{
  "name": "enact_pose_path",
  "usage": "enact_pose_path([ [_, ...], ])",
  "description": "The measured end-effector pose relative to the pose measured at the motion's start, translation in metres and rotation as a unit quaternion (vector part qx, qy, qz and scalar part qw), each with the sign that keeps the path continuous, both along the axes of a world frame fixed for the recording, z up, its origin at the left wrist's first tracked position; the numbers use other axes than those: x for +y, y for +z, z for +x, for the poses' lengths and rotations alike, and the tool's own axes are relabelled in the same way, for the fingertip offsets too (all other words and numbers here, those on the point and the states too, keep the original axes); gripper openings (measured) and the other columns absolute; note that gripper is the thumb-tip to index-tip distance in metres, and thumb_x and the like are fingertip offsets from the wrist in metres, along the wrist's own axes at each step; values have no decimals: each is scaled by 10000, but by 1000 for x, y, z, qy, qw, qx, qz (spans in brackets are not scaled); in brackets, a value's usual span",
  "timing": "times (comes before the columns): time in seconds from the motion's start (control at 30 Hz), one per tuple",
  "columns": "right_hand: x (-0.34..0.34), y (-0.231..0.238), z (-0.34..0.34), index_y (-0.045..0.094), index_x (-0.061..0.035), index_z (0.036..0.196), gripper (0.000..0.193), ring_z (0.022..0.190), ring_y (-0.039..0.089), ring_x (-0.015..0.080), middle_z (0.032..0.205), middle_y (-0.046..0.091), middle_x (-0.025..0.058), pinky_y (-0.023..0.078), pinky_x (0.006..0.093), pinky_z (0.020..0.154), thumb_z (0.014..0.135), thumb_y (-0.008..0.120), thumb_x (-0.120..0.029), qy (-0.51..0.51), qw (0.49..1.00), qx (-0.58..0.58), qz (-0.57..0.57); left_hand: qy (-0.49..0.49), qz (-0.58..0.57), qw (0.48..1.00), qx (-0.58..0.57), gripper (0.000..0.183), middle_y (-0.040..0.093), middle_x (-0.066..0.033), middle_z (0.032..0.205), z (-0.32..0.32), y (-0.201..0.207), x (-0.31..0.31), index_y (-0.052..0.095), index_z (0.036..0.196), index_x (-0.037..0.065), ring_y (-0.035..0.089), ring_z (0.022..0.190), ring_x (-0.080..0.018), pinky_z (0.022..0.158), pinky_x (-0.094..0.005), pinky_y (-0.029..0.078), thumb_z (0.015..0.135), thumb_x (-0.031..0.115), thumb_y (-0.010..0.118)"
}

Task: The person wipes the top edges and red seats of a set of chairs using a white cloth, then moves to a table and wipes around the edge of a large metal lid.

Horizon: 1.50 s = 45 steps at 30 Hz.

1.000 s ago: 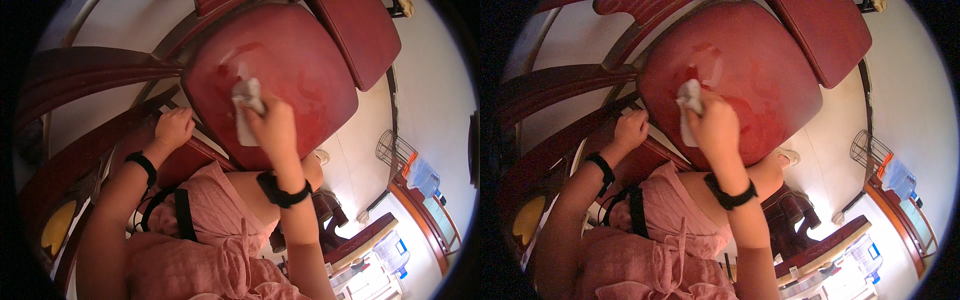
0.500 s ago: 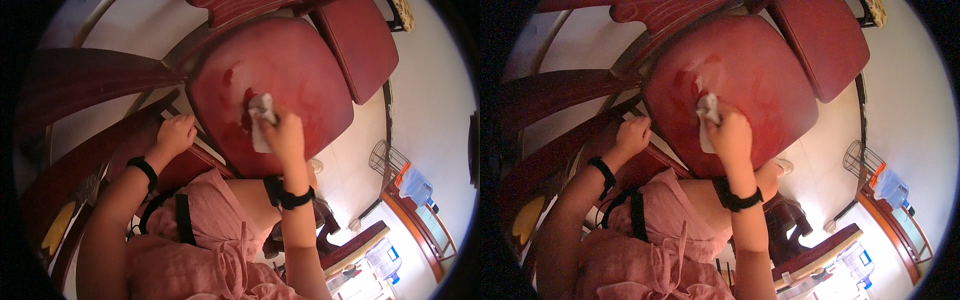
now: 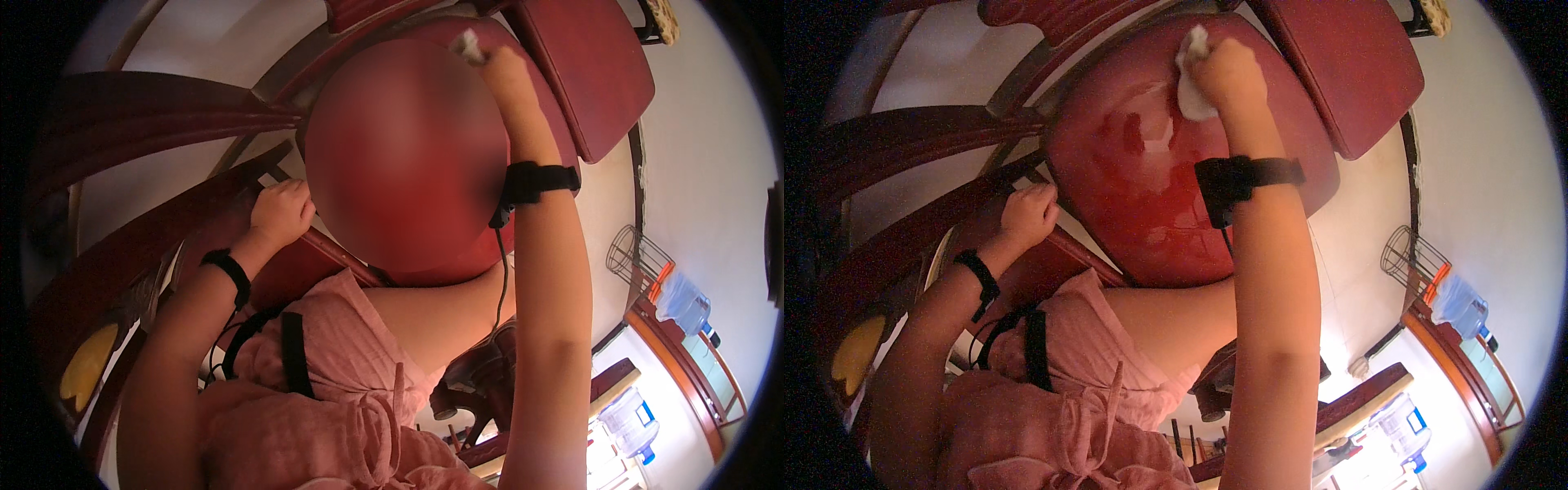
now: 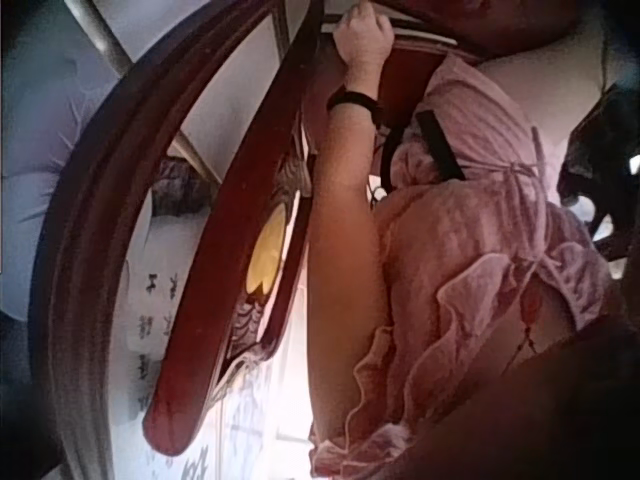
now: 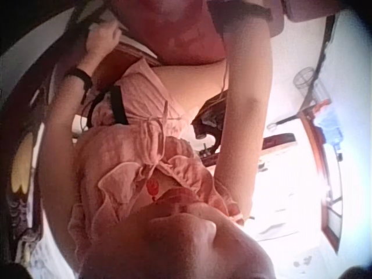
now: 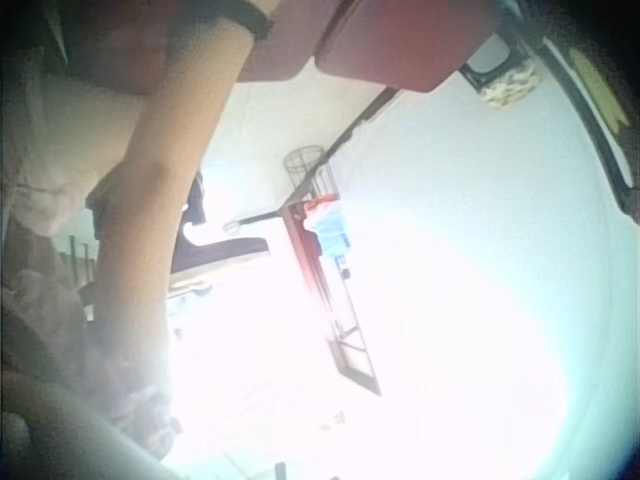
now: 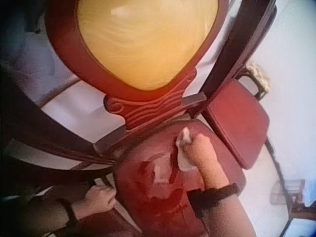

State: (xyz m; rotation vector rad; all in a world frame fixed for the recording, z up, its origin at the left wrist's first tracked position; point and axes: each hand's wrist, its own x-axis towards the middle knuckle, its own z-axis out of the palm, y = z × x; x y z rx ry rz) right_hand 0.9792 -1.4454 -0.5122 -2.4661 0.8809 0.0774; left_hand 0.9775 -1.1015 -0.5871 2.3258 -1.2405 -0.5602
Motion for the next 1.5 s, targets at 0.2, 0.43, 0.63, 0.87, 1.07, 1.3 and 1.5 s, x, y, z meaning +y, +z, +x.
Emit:
enact_pose_path([
  [0.2, -14, 15, -32, 655, -83, 938, 273, 870, 612, 326, 920, 631, 178, 497, 403, 736, 729, 647, -259, 96, 978, 186, 1, -2, 37, 999, 13, 76, 525, -156, 682, 0, 1, 1, 466, 732, 14, 543, 632, -335, 555, -419, 432, 730, 64, 524],
  [0.43, -36, 37, -68, 619, -75, 849, 153, 853, 595, 335, 926, 618, 151, 486, 394, 713, 747, 563, -174, 248, 904, 280, -204, -25, 64, 998, -9, 85, 550, -141, 676, 0, 7, -5, 483, 710, 21, 564, 658, -309, 571, -406, 464, 725, 96, 519],
  [0.63, -61, 33, -102, 646, -101, 888, 183, 796, 607, 332, 841, 629, 151, 485, 414, 688, 745, 578, -192, 136, 905, 346, -206, -17, 63, 998, -22, 76, 560, -143, 685, 0, 0, -5, 490, 724, 21, 574, 670, -309, 579, -404, 469, 721, 92, 518],
  [0.87, -76, 29, -158, 638, -19, 931, 308, 769, 626, 285, 816, 637, 195, 471, 346, 693, 670, 705, -169, 370, 885, 284, -16, -15, 82, 996, -3, 72, 572, -150, 699, 1, 5, -6, 498, 729, 14, 579, 674, -309, 578, -401, 471, 721, 84, 512],
  [1.07, 7, 8, -57, 633, -51, 961, 418, 789, 611, 380, 813, 623, 217, 479, 437, 693, 718, 663, -390, 29, 998, 52, 9, 12, 55, 998, 27, 97, 513, -164, 684, 1, -3, 5, 450, 708, 8, 535, 643, -344, 569, -434, 430, 734, 74, 517],
  [1.3, 34, -17, -1, 652, 1, 917, 395, 749, 641, 324, 804, 639, 217, 493, 379, 662, 697, 685, -326, -13, 983, 68, 173, -1, 43, 999, 11, 90, 513, -167, 672, 2, 3, -5, 464, 712, 8, 536, 634, -346, 565, -432, 435, 734, 80, 514],
  [1.5, 99, -2, -10, 652, -33, 912, 434, 867, 616, 342, 914, 629, 204, 503, 413, 750, 683, 695, -399, 39, 985, 52, 157, 4, 37, 999, 29, 97, 510, -164, 651, -1, 1, 0, 464, 711, 4, 538, 613, -345, 546, -435, 435, 725, 82, 521],
])
